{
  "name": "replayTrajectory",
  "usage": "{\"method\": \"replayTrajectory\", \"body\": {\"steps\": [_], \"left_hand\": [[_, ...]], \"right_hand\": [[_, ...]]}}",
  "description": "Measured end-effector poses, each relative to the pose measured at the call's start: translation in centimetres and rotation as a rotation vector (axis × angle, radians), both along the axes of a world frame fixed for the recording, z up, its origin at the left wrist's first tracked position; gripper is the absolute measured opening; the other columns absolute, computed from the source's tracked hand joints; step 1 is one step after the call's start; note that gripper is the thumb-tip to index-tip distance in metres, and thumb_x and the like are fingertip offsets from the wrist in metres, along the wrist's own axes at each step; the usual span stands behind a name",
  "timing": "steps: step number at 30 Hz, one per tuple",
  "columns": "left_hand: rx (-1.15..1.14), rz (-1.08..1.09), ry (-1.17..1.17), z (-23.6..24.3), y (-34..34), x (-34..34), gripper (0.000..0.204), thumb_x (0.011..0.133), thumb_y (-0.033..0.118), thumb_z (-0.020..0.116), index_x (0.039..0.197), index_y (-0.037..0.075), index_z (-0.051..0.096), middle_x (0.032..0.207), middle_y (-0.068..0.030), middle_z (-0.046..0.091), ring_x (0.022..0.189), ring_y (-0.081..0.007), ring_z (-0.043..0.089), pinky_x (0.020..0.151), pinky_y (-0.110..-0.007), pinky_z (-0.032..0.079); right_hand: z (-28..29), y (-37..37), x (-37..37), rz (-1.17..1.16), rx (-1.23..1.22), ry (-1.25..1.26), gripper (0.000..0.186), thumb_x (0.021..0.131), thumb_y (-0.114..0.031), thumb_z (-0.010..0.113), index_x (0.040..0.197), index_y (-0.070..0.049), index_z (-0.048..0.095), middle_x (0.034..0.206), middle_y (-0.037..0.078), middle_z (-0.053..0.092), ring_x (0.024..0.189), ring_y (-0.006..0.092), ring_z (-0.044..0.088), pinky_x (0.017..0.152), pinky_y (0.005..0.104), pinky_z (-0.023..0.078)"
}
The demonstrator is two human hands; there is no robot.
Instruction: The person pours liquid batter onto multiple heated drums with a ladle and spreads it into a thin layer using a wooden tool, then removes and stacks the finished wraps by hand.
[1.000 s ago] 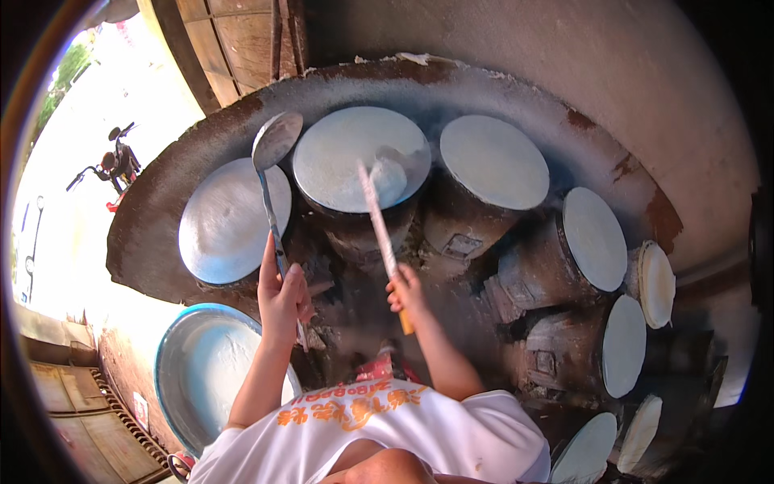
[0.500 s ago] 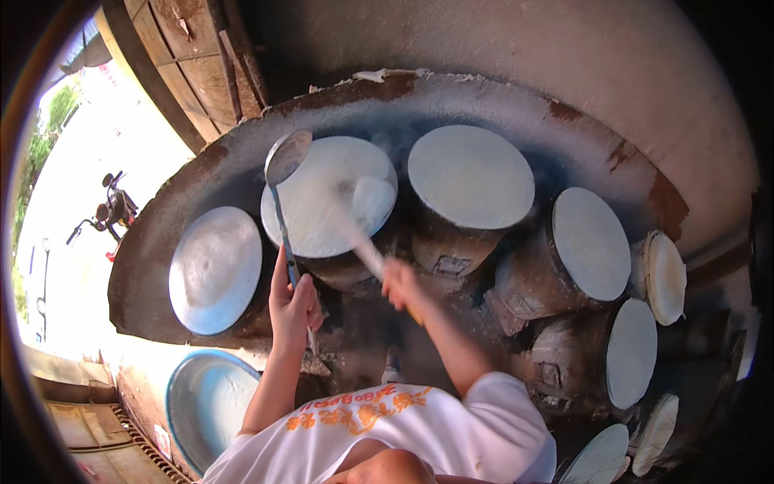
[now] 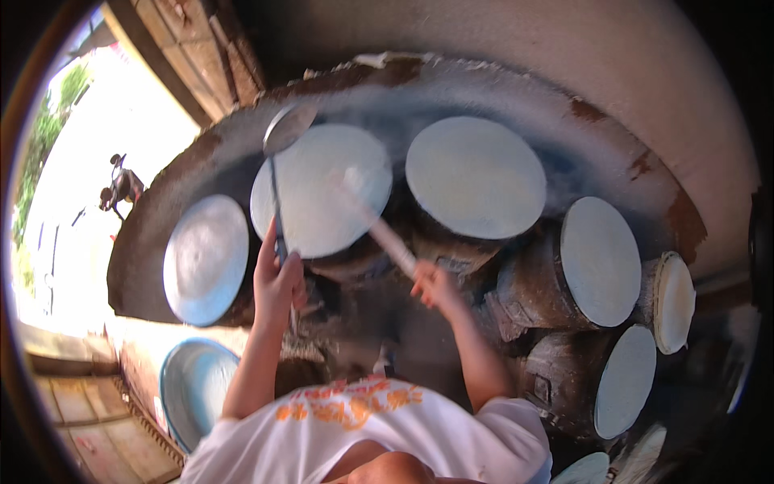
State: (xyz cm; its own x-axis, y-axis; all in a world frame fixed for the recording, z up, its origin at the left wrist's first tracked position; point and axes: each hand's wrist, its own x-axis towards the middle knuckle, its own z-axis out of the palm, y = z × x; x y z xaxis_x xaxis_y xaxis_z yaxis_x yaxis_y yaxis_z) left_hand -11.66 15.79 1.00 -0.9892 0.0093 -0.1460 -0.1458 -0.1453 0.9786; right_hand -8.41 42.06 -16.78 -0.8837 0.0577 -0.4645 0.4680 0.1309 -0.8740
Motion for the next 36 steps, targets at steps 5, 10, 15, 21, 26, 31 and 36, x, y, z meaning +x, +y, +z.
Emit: {"method": "replayTrajectory", "body": {"steps": [5, 10, 15, 21, 26, 31, 36], "left_hand": [[0.123, -0.070, -0.056, 0.6, 2.2, -1.0, 0.060, 0.093, 0.005, 0.046, 0.147, 0.017, 0.022, 0.054, 0.0030, 0.034, 0.039, -0.0055, 0.031, 0.036, -0.021, 0.028], [0.045, -0.106, -0.055, 0.6, 0.4, -2.2, 0.060, 0.093, 0.003, 0.045, 0.147, 0.018, 0.023, 0.053, 0.0029, 0.033, 0.039, -0.0057, 0.031, 0.036, -0.021, 0.026], [0.239, -0.215, -0.293, -0.7, 2.9, -7.2, 0.060, 0.094, 0.011, 0.048, 0.147, 0.025, 0.022, 0.058, 0.0047, 0.032, 0.045, -0.0061, 0.033, 0.041, -0.022, 0.029], [1.299, -0.297, -0.779, -1.6, -1.3, -11.3, 0.013, 0.097, 0.021, 0.047, 0.103, 0.024, 0.058, 0.062, 0.0056, 0.035, 0.046, -0.0028, 0.034, 0.039, -0.017, 0.032], [1.249, -0.231, -0.805, -2.8, -2.9, -11.3, 0.014, 0.097, 0.022, 0.047, 0.084, 0.018, 0.053, 0.059, 0.0054, 0.034, 0.046, -0.0045, 0.035, 0.041, -0.019, 0.033], [1.219, -0.144, -0.836, -2.7, -1.4, -11.6, 0.021, 0.097, 0.020, 0.048, 0.077, 0.015, 0.044, 0.058, 0.0049, 0.035, 0.045, -0.0052, 0.035, 0.041, -0.021, 0.033], [1.039, -0.112, -0.654, -3.1, -0.8, -12.7, 0.008, 0.095, 0.013, 0.049, 0.092, 0.019, 0.046, 0.058, 0.0048, 0.035, 0.045, -0.0051, 0.034, 0.037, -0.019, 0.031]], "right_hand": [[-1.8, 1.2, -11.1, -0.108, 0.429, 0.547, 0.027, 0.090, -0.019, 0.056, 0.115, -0.010, 0.061, 0.074, 0.011, 0.066, 0.056, 0.0198, 0.062, 0.048, 0.0331, 0.047], [1.0, -0.1, -7.6, -0.123, 0.893, 0.733, 0.032, 0.088, -0.018, 0.054, 0.119, -0.012, 0.057, 0.072, 0.018, 0.063, 0.062, 0.0352, 0.061, 0.057, 0.0477, 0.048], [-0.8, -2.3, -8.1, 0.006, 0.916, 0.576, 0.035, 0.087, -0.017, 0.057, 0.122, -0.014, 0.057, 0.066, 0.019, 0.059, 0.061, 0.0385, 0.059, 0.058, 0.0479, 0.047], [-0.5, 1.2, -5.8, -0.056, 0.996, 0.629, 0.037, 0.086, -0.017, 0.058, 0.123, -0.017, 0.057, 0.069, 0.016, 0.061, 0.063, 0.0359, 0.060, 0.054, 0.0467, 0.046], [0.2, -0.8, -7.5, 0.071, 0.959, 0.643, 0.033, 0.088, -0.019, 0.054, 0.121, -0.017, 0.058, 0.075, 0.019, 0.062, 0.067, 0.0366, 0.061, 0.058, 0.0473, 0.047], [1.9, 0.7, -9.1, 0.168, 0.859, 0.645, 0.030, 0.089, -0.019, 0.054, 0.118, -0.017, 0.059, 0.069, 0.020, 0.060, 0.064, 0.0399, 0.058, 0.058, 0.0487, 0.046], [-0.2, -1.0, -5.0, -0.034, 0.744, 0.609, 0.030, 0.091, -0.018, 0.052, 0.119, -0.012, 0.057, 0.075, 0.018, 0.064, 0.063, 0.0321, 0.062, 0.055, 0.0418, 0.048]]}}
